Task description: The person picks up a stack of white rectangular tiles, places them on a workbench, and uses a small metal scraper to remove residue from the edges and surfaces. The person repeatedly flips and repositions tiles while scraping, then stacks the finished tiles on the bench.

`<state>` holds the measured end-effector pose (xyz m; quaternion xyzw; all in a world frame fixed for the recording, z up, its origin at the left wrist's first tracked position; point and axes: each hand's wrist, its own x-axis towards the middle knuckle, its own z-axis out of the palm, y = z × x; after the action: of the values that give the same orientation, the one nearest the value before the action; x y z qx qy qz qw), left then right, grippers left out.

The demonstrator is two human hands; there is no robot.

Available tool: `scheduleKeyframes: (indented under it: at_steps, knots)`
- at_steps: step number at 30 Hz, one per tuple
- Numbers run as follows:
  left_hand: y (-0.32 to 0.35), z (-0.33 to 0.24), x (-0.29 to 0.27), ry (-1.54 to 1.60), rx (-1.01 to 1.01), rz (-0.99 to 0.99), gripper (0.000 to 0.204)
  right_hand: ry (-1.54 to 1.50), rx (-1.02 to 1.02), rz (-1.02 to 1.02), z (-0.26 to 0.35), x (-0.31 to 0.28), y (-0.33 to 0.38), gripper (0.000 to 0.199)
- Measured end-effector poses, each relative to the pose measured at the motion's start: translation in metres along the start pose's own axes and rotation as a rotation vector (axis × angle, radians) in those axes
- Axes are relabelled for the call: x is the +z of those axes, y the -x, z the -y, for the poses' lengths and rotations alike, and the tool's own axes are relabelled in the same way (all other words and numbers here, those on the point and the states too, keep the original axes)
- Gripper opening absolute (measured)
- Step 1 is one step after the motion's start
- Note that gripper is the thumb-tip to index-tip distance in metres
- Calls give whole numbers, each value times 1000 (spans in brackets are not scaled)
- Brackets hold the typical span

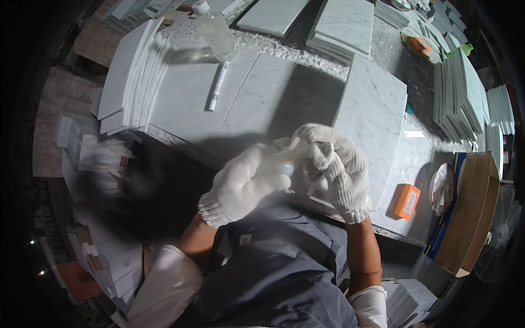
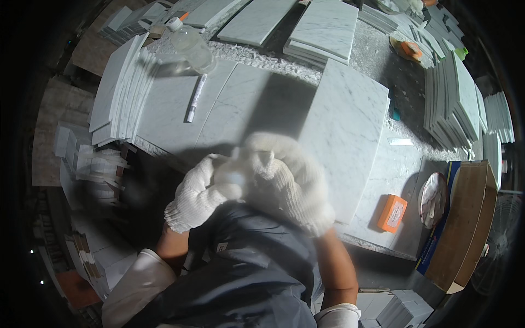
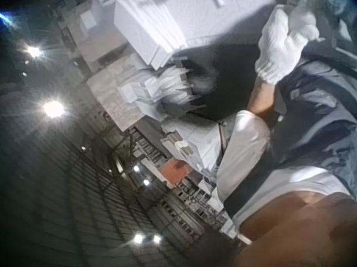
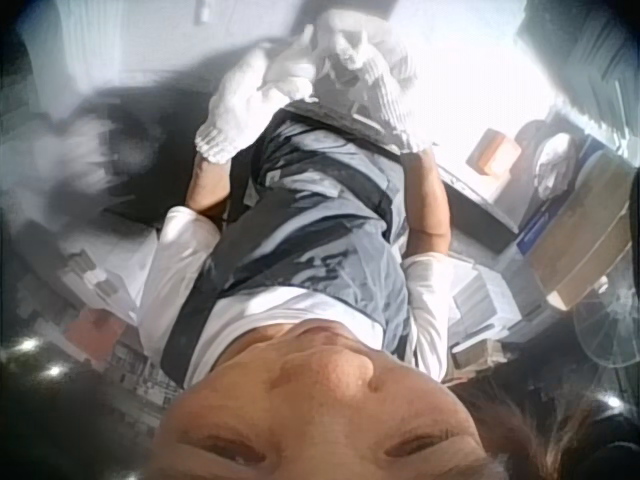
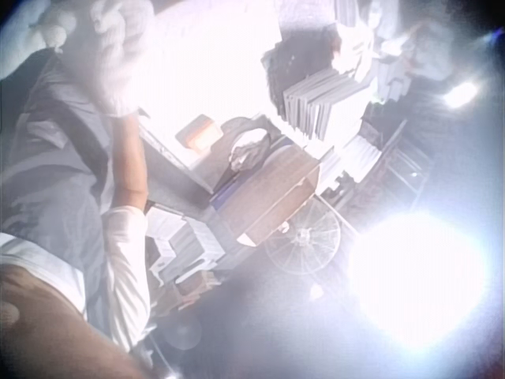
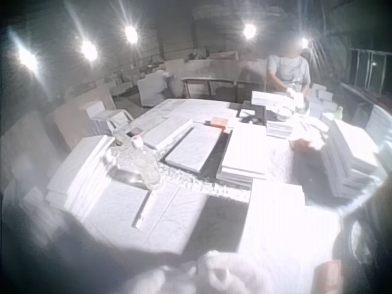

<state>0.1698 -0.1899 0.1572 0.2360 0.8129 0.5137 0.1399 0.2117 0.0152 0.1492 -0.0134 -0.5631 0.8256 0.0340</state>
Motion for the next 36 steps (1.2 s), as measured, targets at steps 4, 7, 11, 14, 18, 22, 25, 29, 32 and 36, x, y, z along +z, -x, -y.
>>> scheduleKeyframes:
  at_steps: [4,7,11,14,18,22,25,29,32,36]
  knots:
    - [-3,-2,-10,355,-281,29,44,78,-91,-7,5,-4,-8,36]
    - [-3,-3,-9,105,-215,38,48,18,2,37,7,-8,-12,35]
    - [-4,0,-2,117,-74,-17,47,0,88,148,9,-14,-17,24]
    - [-3,7,-7,137,-109,-5,45,-132,128,179,10,-15,-19,24]
    - [-2,16,-20,274,-233,-19,38,54,118,125,14,-15,-29,22]
    - [1,20,-27,179,-208,-82,35,302,65,-22,14,-4,-39,28]
    - [5,19,-29,223,-194,-133,36,421,92,-86,18,0,-43,32]
    - [10,15,-31,235,-216,-126,40,393,151,-102,14,1,-48,32]
    - [15,10,-32,314,-195,-203,44,483,88,-93,8,0,-53,34]
    - [23,9,-39,554,-65,-376,48,517,65,-76,12,-2,-55,38]
